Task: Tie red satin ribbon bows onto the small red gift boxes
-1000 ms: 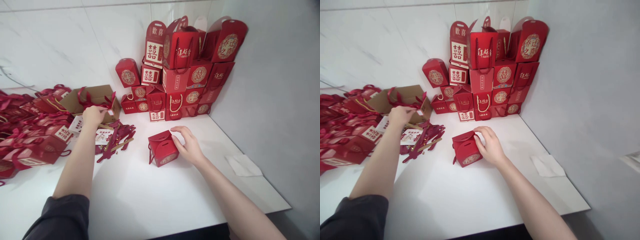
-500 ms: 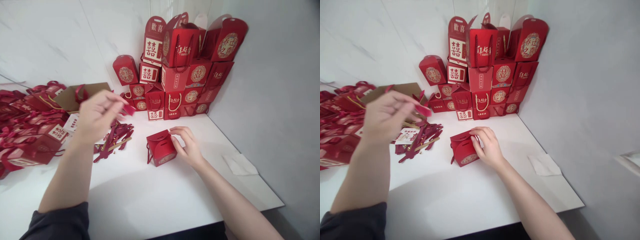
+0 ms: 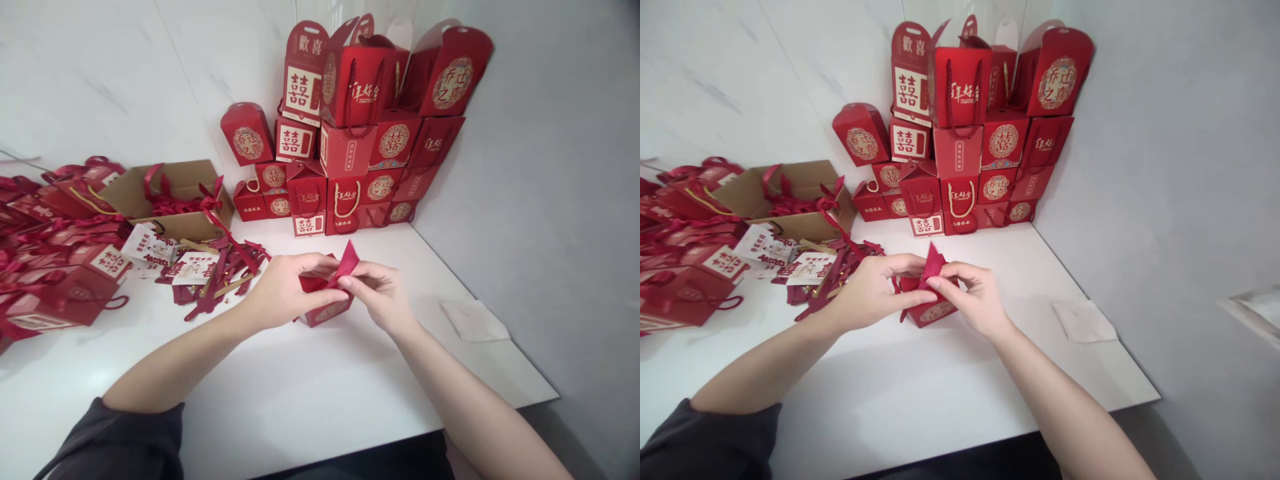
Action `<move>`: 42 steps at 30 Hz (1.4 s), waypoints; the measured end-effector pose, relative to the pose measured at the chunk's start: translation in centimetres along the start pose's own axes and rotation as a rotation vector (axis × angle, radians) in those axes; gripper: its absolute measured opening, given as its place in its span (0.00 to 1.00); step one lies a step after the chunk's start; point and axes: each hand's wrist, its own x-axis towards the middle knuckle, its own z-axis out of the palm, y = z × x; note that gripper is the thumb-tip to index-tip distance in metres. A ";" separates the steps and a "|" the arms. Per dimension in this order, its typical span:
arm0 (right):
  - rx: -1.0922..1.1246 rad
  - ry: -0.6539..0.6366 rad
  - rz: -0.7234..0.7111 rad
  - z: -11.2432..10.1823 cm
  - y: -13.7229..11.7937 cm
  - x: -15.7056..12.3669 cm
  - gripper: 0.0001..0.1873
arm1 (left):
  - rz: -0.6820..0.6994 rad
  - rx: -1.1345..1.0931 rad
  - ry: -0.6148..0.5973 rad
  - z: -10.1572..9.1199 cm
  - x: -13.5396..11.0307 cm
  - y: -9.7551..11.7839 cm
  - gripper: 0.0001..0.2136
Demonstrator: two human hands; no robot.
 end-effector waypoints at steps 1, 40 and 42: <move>0.046 0.048 0.032 -0.2 0.2 0.1 0.02 | -0.018 0.003 -0.003 0.3 0.0 0.0 0.16; -0.032 -0.392 0.651 -3.7 -1.2 1.4 0.20 | -0.343 0.464 -0.241 -2.5 0.7 -1.4 0.11; -0.087 -0.414 0.660 -3.5 -1.5 1.3 0.20 | -0.345 0.400 -0.276 -2.3 0.8 -1.5 0.11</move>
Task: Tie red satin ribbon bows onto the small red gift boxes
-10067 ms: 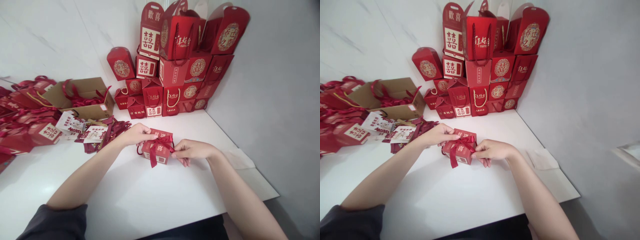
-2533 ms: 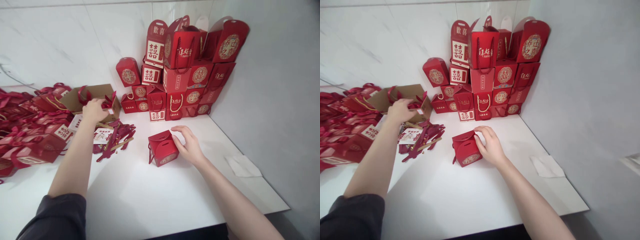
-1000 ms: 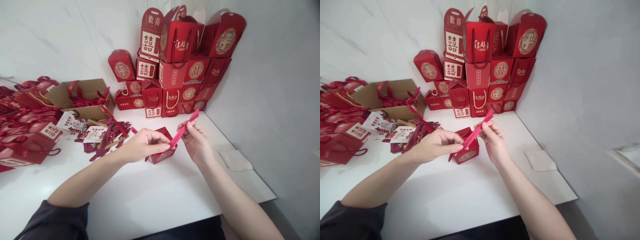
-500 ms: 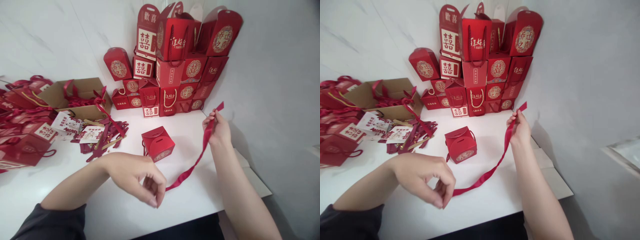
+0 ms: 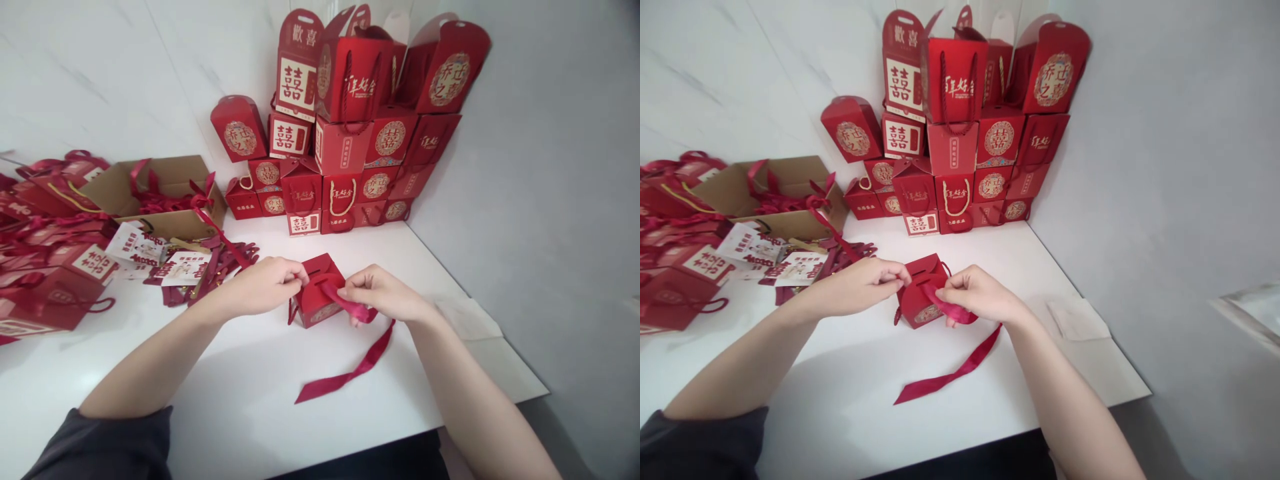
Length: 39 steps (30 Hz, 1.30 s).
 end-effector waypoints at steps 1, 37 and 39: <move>-0.013 0.014 0.002 0.0 0.0 0.0 0.20 | 0.012 -0.037 -0.019 0.1 0.1 0.0 0.11; -0.166 0.328 -0.631 1.5 0.9 1.6 0.11 | 0.307 -0.029 0.337 0.2 0.5 0.5 0.09; -0.124 0.339 -0.632 1.5 1.1 1.7 0.11 | 0.301 0.053 0.306 0.1 0.4 0.4 0.12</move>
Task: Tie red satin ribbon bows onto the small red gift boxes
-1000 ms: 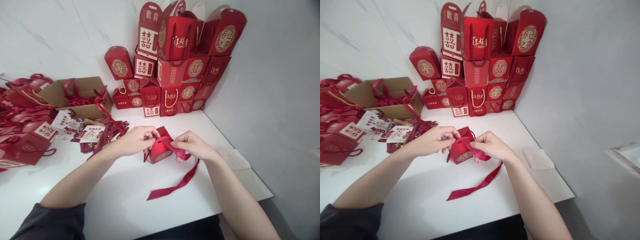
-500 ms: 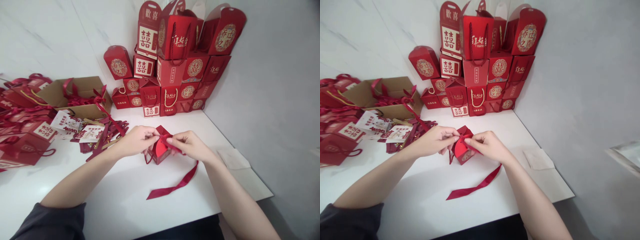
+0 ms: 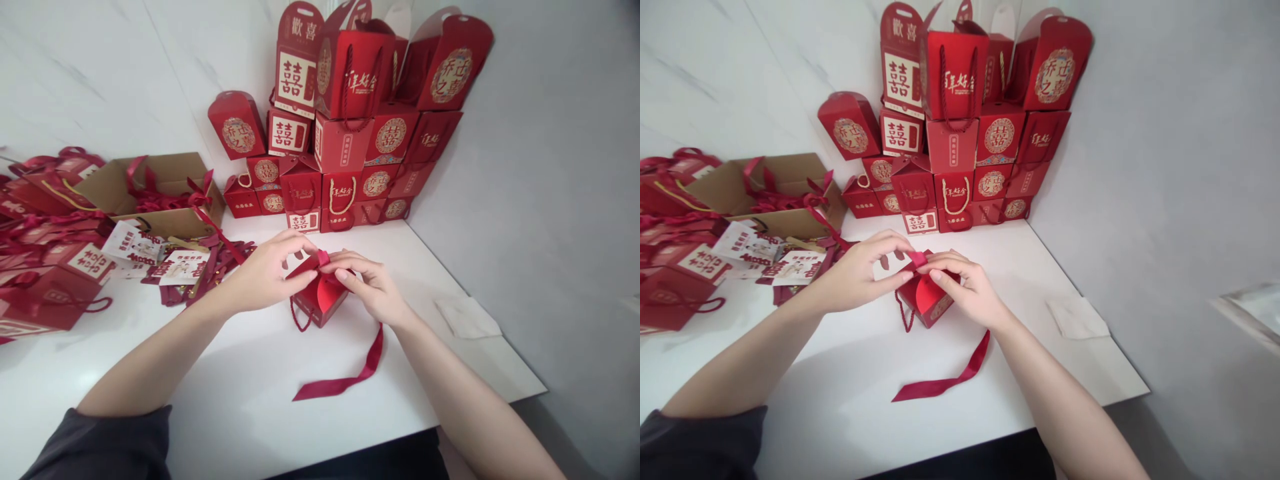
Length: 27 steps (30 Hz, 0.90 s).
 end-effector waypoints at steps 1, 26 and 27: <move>0.010 0.019 0.010 0.0 0.0 0.0 0.11 | -0.008 0.043 -0.024 0.0 0.0 -0.1 0.15; -0.287 0.022 0.115 1.9 0.3 1.3 0.16 | -0.342 -0.328 -0.088 -0.2 0.2 -1.1 0.15; -0.299 0.018 0.108 1.9 0.3 1.3 0.16 | -0.328 -0.308 -0.081 -0.1 0.3 -1.2 0.15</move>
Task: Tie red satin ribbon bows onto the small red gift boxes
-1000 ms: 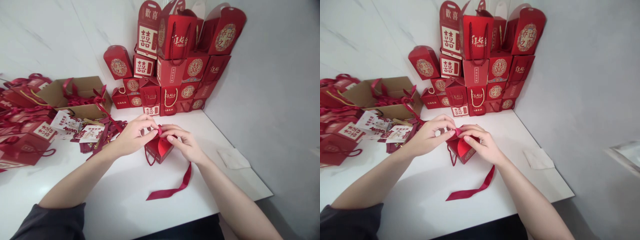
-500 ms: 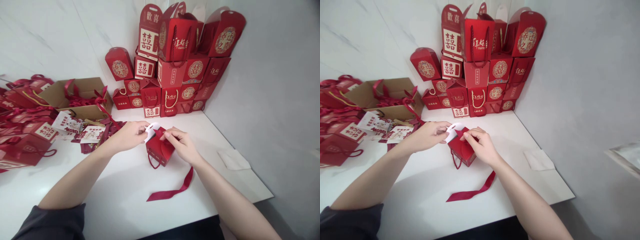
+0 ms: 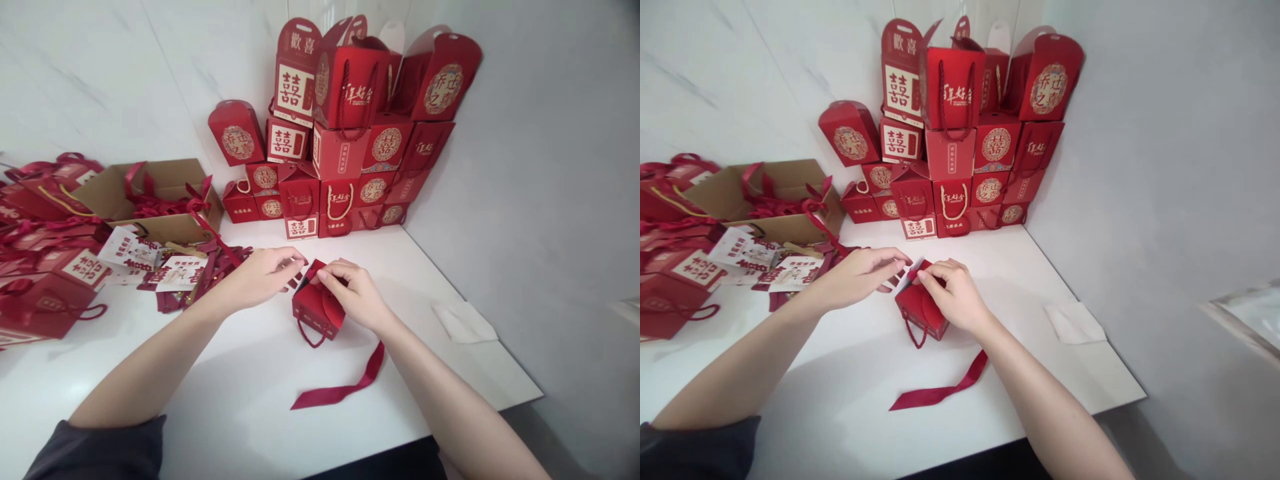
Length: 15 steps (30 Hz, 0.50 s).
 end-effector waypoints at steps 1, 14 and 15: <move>-0.013 -0.003 -0.006 0.0 0.0 0.0 0.16 | 0.019 0.026 0.010 0.1 0.1 -0.1 0.14; 0.026 0.085 0.066 0.5 0.4 -0.4 0.13 | 0.058 0.114 -0.004 0.1 0.0 -0.5 0.14; 0.051 0.067 0.069 0.4 0.3 -0.3 0.14 | 0.062 0.104 -0.015 0.0 0.0 -0.5 0.14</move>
